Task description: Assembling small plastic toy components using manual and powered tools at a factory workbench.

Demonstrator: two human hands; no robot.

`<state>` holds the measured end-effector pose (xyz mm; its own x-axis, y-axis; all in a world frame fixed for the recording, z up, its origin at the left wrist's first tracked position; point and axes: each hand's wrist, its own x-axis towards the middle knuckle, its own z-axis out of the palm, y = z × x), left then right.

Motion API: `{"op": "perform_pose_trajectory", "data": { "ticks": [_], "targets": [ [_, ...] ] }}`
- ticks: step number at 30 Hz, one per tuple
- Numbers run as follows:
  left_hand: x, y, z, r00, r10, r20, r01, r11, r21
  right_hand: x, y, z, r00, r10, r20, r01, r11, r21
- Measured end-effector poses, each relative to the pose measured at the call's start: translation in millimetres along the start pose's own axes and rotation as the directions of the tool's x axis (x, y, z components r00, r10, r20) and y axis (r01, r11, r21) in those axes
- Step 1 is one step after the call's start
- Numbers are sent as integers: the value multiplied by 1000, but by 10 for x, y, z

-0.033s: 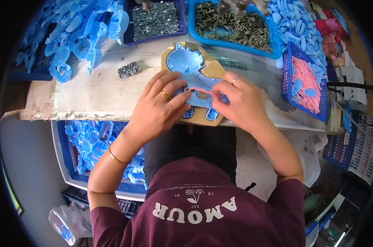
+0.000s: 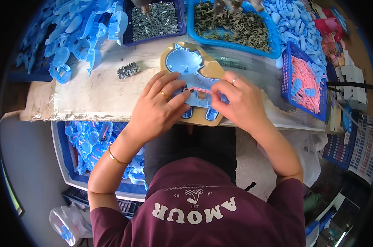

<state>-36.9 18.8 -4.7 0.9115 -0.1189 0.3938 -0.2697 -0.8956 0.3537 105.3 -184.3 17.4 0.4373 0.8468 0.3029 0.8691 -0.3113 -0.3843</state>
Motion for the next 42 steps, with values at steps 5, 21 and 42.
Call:
{"op": "perform_pose_trajectory", "data": {
  "ticks": [5, 21, 42],
  "targets": [
    [14, 31, -5, 1000, -9, -15, 10, 999, 35, -1, 28, 16, 999, 5, -39, -5, 1000, 0],
    [-19, -13, -6, 999, -8, -33, 9, 1000, 14, 222, 83, -138, 975, 8, 221, -25, 997, 76],
    [1137, -993, -99, 935, -353, 17, 302, 823, 481, 2408, -564, -323, 796, 25, -604, 268, 882, 389]
  ]
}}
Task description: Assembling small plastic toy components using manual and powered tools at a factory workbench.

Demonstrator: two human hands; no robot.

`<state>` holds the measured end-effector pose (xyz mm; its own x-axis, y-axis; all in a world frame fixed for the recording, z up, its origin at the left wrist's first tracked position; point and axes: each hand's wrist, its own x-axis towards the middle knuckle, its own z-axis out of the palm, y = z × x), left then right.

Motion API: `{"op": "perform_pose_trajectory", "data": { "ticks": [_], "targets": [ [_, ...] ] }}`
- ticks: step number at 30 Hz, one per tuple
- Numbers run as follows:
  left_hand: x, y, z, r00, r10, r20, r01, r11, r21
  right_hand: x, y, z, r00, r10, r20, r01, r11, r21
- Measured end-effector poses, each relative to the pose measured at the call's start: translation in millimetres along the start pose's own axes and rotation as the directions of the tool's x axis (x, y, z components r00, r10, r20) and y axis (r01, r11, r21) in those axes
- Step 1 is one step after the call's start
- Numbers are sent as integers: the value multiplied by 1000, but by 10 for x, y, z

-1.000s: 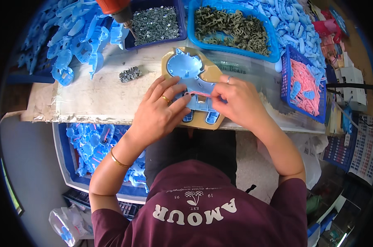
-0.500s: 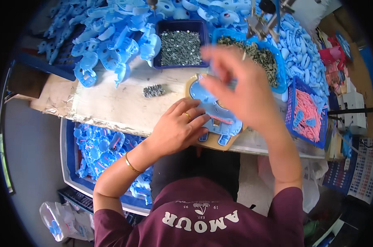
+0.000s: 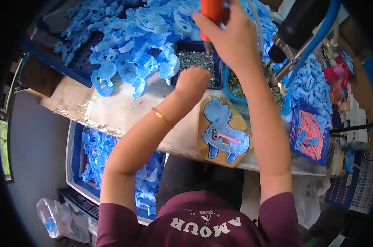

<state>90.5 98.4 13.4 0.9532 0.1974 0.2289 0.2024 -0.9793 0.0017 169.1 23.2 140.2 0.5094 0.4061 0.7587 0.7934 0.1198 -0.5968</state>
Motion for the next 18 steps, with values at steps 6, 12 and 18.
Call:
{"op": "perform_pose_trajectory", "data": {
  "ticks": [6, 12, 18],
  "targets": [
    [221, 0, 5, 991, 1, 130, 3, 1000, -28, -201, 87, -396, 989, 68, 131, -45, 984, -171],
    [200, -49, 81, 998, -24, 65, 28, 997, -67, -243, 82, -602, 950, 253, 180, -248, 967, -49],
    [300, -156, 25, 964, 62, 259, -59, 998, -19, -282, 148, -710, 942, 213, 258, -211, 977, -38]
  ]
}}
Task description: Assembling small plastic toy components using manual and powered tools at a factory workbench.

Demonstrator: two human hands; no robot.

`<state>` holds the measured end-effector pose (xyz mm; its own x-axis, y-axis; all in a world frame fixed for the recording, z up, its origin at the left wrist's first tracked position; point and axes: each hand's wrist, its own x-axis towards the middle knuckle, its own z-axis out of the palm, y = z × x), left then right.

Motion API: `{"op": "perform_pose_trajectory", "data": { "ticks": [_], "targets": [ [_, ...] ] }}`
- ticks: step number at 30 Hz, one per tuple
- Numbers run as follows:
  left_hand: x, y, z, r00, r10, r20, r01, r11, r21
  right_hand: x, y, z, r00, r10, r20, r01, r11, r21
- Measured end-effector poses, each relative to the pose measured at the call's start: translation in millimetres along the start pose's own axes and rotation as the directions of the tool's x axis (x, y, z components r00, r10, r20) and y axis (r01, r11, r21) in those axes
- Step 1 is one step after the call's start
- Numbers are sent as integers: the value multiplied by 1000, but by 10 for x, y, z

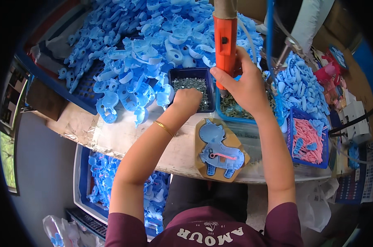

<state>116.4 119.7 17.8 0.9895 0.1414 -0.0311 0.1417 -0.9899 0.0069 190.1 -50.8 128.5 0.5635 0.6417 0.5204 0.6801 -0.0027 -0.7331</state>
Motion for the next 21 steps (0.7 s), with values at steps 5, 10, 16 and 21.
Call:
{"op": "perform_pose_trajectory", "data": {
  "ticks": [5, 10, 16, 21],
  "targets": [
    [-23, 20, -17, 996, 15, -89, -10, 999, 47, -1, -7, -100, 998, -11, 68, 10, 1000, 11],
    [-135, -10, -29, 965, 34, -261, -15, 997, 77, -19, 0, -119, 994, -6, 106, 8, 1000, -18],
    [-516, 247, -52, 856, 236, -459, -246, 968, 40, -201, 8, -27, 989, -60, 135, 20, 959, 282],
    [-864, 554, 19, 758, 336, -559, -454, 887, -83, -510, -269, 20, 987, 49, 153, -137, 757, 640]
  ]
}}
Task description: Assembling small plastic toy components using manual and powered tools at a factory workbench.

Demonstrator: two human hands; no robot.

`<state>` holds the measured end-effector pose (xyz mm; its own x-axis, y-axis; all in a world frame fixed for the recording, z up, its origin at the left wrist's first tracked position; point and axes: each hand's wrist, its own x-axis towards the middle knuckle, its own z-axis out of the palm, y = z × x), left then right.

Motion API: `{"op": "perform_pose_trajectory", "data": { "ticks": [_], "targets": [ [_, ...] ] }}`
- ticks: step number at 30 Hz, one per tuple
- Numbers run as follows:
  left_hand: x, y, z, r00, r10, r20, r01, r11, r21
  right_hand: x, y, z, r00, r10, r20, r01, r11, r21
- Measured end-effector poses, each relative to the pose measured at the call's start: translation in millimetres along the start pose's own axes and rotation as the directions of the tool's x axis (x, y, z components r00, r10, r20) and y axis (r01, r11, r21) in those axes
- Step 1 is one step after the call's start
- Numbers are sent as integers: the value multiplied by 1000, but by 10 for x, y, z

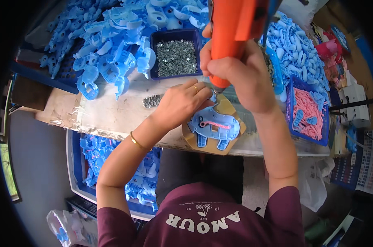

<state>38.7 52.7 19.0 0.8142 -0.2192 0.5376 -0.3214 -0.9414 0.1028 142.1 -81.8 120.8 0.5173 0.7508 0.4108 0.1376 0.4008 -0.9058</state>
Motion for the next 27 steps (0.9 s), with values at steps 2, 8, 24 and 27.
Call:
{"op": "perform_pose_trajectory", "data": {
  "ticks": [2, 8, 24, 27],
  "targets": [
    [-45, 134, 9, 995, -40, -89, 26, 988, -154, -108, -23, 47, 1000, -3, -20, 2, 998, -70],
    [-92, 353, 6, 984, -153, -86, 114, 930, -350, -224, 5, 78, 996, -27, -83, 18, 995, -98],
    [-237, 653, 49, 999, -46, 14, 48, 958, -283, -755, 139, -169, 981, 81, -176, -102, 988, -114],
    [-256, 695, 108, 999, -18, 27, 24, 970, -241, -773, 218, -166, 979, 78, -190, -93, 993, -69]
  ]
}}
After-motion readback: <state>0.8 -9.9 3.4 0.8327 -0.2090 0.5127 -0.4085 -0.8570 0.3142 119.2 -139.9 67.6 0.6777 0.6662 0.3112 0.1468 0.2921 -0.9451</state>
